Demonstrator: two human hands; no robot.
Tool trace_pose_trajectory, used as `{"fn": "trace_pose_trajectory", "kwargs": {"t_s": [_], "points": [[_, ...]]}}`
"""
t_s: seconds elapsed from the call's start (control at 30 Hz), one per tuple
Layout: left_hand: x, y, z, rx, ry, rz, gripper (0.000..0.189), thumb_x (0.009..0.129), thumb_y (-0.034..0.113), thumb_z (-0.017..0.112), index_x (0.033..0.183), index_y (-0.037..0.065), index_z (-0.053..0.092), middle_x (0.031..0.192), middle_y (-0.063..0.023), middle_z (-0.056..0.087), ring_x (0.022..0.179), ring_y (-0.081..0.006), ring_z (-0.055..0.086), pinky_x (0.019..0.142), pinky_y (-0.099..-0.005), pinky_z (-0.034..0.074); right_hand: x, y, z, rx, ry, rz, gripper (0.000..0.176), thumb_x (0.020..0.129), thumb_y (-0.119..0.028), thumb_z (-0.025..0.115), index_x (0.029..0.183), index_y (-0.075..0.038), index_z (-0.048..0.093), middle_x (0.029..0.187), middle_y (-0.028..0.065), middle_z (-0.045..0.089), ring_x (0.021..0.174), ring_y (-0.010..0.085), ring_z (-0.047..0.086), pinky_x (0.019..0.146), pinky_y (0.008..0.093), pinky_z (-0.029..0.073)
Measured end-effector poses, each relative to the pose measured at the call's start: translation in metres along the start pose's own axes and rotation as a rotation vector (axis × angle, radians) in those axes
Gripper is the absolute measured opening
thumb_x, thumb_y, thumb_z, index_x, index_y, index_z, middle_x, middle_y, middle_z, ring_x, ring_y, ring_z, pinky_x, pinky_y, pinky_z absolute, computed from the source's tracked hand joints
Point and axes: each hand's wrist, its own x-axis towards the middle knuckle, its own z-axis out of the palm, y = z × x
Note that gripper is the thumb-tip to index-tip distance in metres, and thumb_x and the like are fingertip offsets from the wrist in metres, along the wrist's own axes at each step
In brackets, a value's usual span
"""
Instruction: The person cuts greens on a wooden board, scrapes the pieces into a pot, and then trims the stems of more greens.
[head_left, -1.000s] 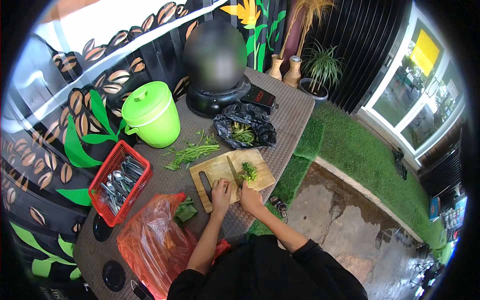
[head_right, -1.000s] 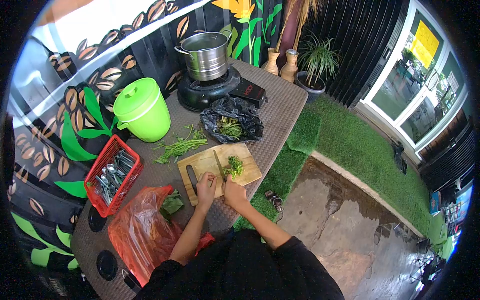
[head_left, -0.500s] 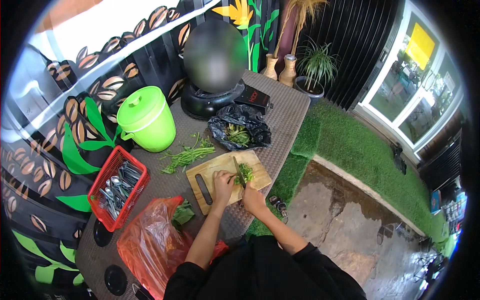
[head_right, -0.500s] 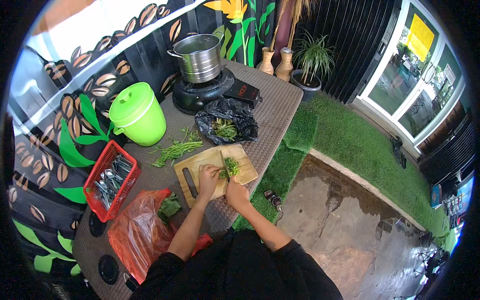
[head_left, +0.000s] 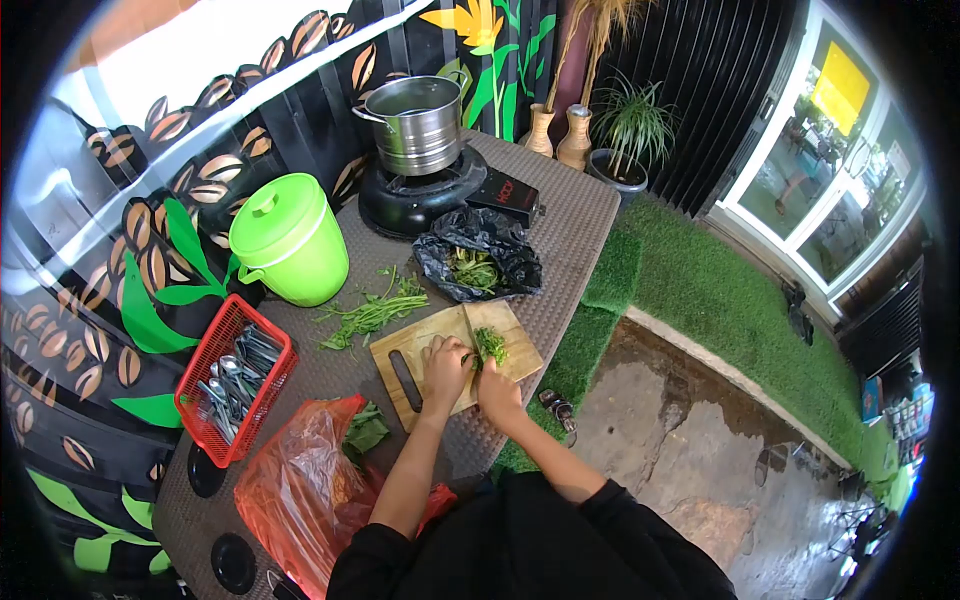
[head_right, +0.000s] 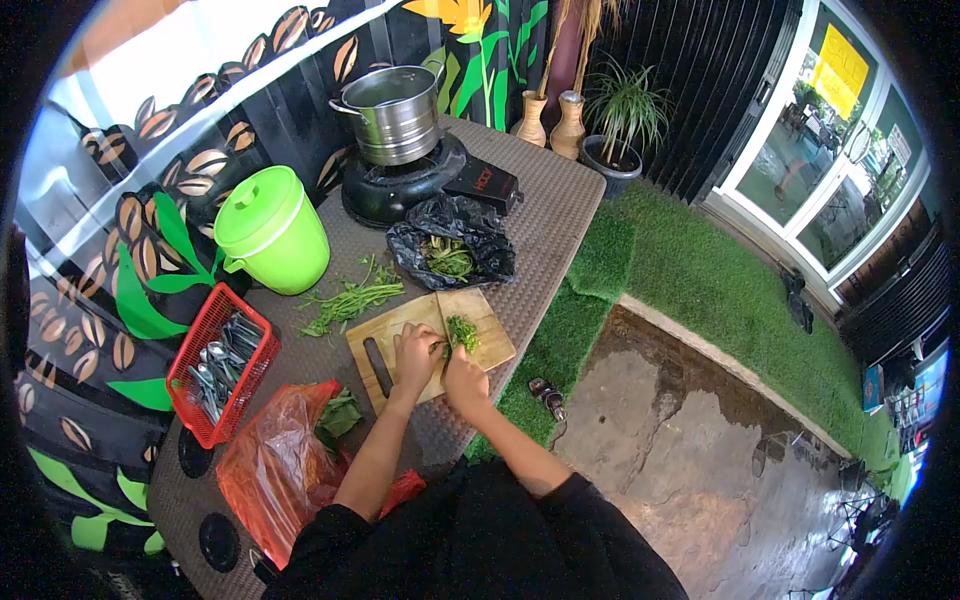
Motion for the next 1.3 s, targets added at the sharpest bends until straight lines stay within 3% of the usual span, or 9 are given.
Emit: {"fn": "trace_pose_trajectory", "kwargs": {"t_s": [0.17,0.37,0.47,0.57,0.77,1.07,1.17,1.23,1.3], "points": [[0.001,0.003,-0.004,0.001,-0.035,-0.023,0.012,0.07,0.014,0.07,0.081,0.01,0.071,0.085,0.0008,0.059,0.091,-0.0201,0.049,0.08,-0.037,0.035,0.004,0.007,-0.022,-0.083,-0.053,-0.127,0.032,0.085,-0.015,0.047,0.109,0.003,0.038,0.079,0.0241,0.064,0.073,0.0384,0.065,0.064,0.0467,0.053],[0.001,-0.002,0.004,-0.018,0.005,0.004,0.012,0.071,0.017,0.068,0.079,0.009,0.071,0.083,0.0,0.061,0.09,-0.0206,0.049,0.076,-0.0378,0.033,-0.007,-0.004,0.004,-0.014,0.025,0.047,0.028,0.085,-0.015,0.047,0.105,0.002,0.038,0.076,0.024,0.063,0.072,0.038,0.065,0.063,0.0462,0.053],[-0.003,-0.003,0.006,-0.015,0.001,-0.004,0.011,0.071,0.016,0.069,0.078,0.009,0.071,0.082,-0.0004,0.061,0.089,-0.0207,0.049,0.076,-0.0383,0.033,0.004,0.001,0.001,-0.073,0.075,-0.02,0.024,0.086,-0.015,0.046,0.103,0.002,0.04,0.074,0.021,0.065,0.068,0.0317,0.067,0.056,0.0384,0.054],[-0.001,0.001,0.003,-0.032,0.002,-0.031,0.01,0.071,0.015,0.069,0.078,0.009,0.071,0.081,-0.0008,0.061,0.089,-0.0213,0.049,0.077,-0.0383,0.032,0.005,0.005,-0.015,-0.098,0.035,-0.114,0.021,0.087,-0.014,0.043,0.102,0.0,0.041,0.073,0.02,0.065,0.068,0.032,0.067,0.057,0.039,0.054],[-0.002,-0.001,0.006,-0.02,0.016,-0.022,0.01,0.072,0.014,0.068,0.081,0.009,0.071,0.083,-0.0002,0.06,0.09,-0.0209,0.048,0.079,-0.0375,0.034,-0.002,-0.005,-0.001,0.046,-0.026,0.068,0.033,0.087,-0.018,0.045,0.11,0.004,0.037,0.082,0.0254,0.063,0.078,0.0392,0.065,0.066,0.0476,0.052],[-0.004,0.0,0.003,-0.105,-0.035,-0.111,0.011,0.078,0.014,0.063,0.082,0.007,0.07,0.087,-0.0046,0.066,0.092,-0.0219,0.053,0.081,-0.0375,0.035,0.01,0.027,-0.038,0.184,-0.118,-0.126,0.033,0.091,-0.023,0.042,0.106,0.006,0.039,0.082,0.0293,0.061,0.082,0.0415,0.062,0.073,0.0502,0.047],[-0.005,0.001,-0.001,-0.137,-0.001,-0.098,0.01,0.078,0.01,0.062,0.083,0.005,0.069,0.085,-0.0086,0.066,0.085,-0.0245,0.055,0.077,-0.0382,0.039,0.007,0.039,-0.02,0.314,-0.036,-0.212,0.032,0.091,-0.022,0.043,0.103,0.007,0.04,0.075,0.0297,0.06,0.071,0.0395,0.063,0.066,0.0475,0.048],[-0.006,-0.001,0.0,-0.364,0.032,-0.163,0.01,0.077,0.006,0.063,0.084,0.001,0.068,0.084,-0.0134,0.065,0.076,-0.0276,0.057,0.07,-0.0384,0.044,0.001,0.039,-0.018,0.478,-0.009,-0.211,0.03,0.092,-0.023,0.043,0.101,0.005,0.04,0.061,0.0227,0.057,0.05,0.0323,0.06,0.051,0.042,0.048],[-0.01,0.005,-0.003,-0.421,0.051,-0.204,0.009,0.077,0.006,0.064,0.083,-0.001,0.067,0.081,-0.0146,0.064,0.073,-0.0287,0.057,0.067,-0.0382,0.045,-0.008,0.037,-0.028,0.603,-0.092,-0.15,0.029,0.093,-0.024,0.042,0.1,0.004,0.04,0.055,0.0176,0.054,0.042,0.0276,0.055,0.044,0.0382,0.046]]}}
